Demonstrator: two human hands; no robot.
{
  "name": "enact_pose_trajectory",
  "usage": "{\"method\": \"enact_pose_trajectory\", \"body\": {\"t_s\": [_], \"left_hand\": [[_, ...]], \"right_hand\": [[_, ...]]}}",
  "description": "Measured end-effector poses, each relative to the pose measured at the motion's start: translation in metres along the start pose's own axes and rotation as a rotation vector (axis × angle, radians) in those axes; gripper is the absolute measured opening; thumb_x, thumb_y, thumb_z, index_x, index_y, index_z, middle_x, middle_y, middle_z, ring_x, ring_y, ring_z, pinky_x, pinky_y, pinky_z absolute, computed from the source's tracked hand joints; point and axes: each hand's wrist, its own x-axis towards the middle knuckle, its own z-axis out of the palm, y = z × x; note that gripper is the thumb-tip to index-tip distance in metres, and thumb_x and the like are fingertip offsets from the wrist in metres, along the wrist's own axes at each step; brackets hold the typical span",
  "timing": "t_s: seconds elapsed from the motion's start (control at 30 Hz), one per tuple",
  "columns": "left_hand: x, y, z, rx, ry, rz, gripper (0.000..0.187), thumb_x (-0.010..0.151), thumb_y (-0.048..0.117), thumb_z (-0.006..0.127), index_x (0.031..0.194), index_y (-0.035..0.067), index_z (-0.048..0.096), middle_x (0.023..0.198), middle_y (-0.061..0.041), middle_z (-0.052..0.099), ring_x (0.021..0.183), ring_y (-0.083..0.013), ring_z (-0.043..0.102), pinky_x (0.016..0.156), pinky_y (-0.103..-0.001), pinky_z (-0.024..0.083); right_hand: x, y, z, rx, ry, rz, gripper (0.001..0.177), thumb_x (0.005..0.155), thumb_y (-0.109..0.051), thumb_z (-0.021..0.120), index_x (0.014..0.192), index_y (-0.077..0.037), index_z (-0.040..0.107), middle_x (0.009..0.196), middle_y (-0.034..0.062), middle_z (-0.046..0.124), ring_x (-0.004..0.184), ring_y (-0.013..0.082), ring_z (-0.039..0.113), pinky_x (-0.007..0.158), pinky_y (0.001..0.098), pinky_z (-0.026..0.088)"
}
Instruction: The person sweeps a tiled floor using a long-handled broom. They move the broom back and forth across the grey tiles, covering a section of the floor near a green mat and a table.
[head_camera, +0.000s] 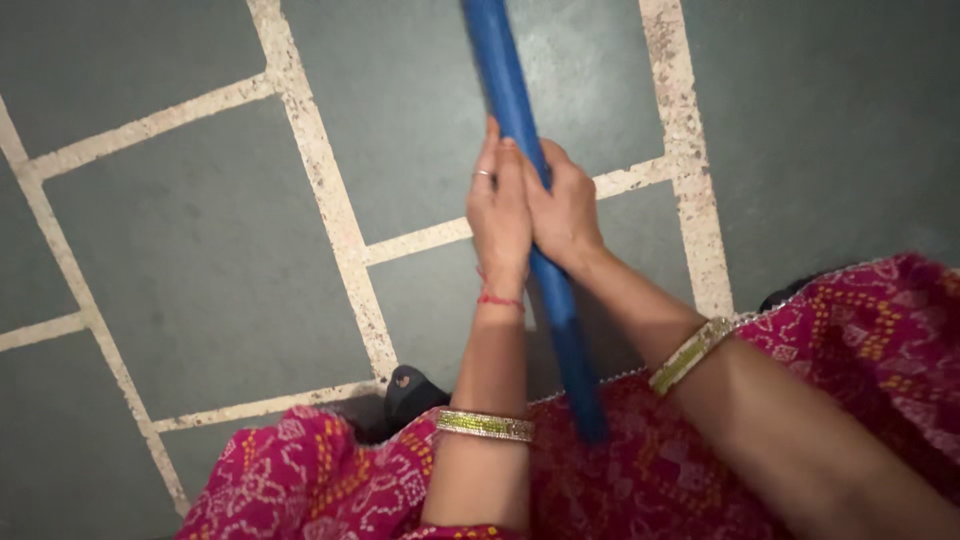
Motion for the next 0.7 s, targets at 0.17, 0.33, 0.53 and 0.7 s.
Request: {"method": "enact_pose_trajectory", "body": {"t_s": [0.17,0.33,0.53,0.7], "left_hand": [[-0.003,0.019,0.012,0.152,-0.158,-0.267,0.053,0.099,0.035,0.054,0.147,0.014,0.059,0.123,-0.02,0.077,0.112,-0.0261,0.069,0.096,-0.032,0.053],[-0.008,0.03,0.006,0.115,-0.109,-0.112,0.051,0.102,0.036,0.052,0.146,0.012,0.058,0.136,-0.018,0.068,0.124,-0.0221,0.065,0.103,-0.032,0.048],[-0.023,0.022,-0.011,-0.008,0.203,-0.069,0.055,0.105,0.035,0.042,0.153,0.008,0.047,0.143,-0.016,0.063,0.125,-0.0235,0.063,0.104,-0.033,0.047],[-0.023,0.012,-0.014,-0.003,0.19,-0.158,0.058,0.109,0.032,0.046,0.16,0.006,0.041,0.123,-0.017,0.06,0.107,-0.0238,0.059,0.09,-0.036,0.046]], "right_hand": [[-0.006,0.027,-0.001,0.036,0.161,0.084,0.04,0.103,-0.04,0.057,0.12,-0.005,0.067,0.092,0.0215,0.075,0.085,0.0332,0.075,0.073,0.0426,0.055],[-0.01,0.013,-0.003,0.085,0.123,0.055,0.04,0.104,-0.04,0.056,0.122,-0.006,0.066,0.095,0.0203,0.076,0.088,0.0323,0.077,0.075,0.0414,0.057],[-0.013,-0.025,-0.002,0.03,-0.232,-0.011,0.046,0.095,-0.039,0.062,0.13,-0.009,0.065,0.097,0.023,0.075,0.091,0.0341,0.076,0.076,0.041,0.058],[-0.004,-0.016,-0.002,-0.008,-0.255,-0.124,0.043,0.098,-0.038,0.067,0.126,-0.005,0.069,0.097,0.0222,0.075,0.091,0.0324,0.075,0.076,0.0401,0.058]]}}
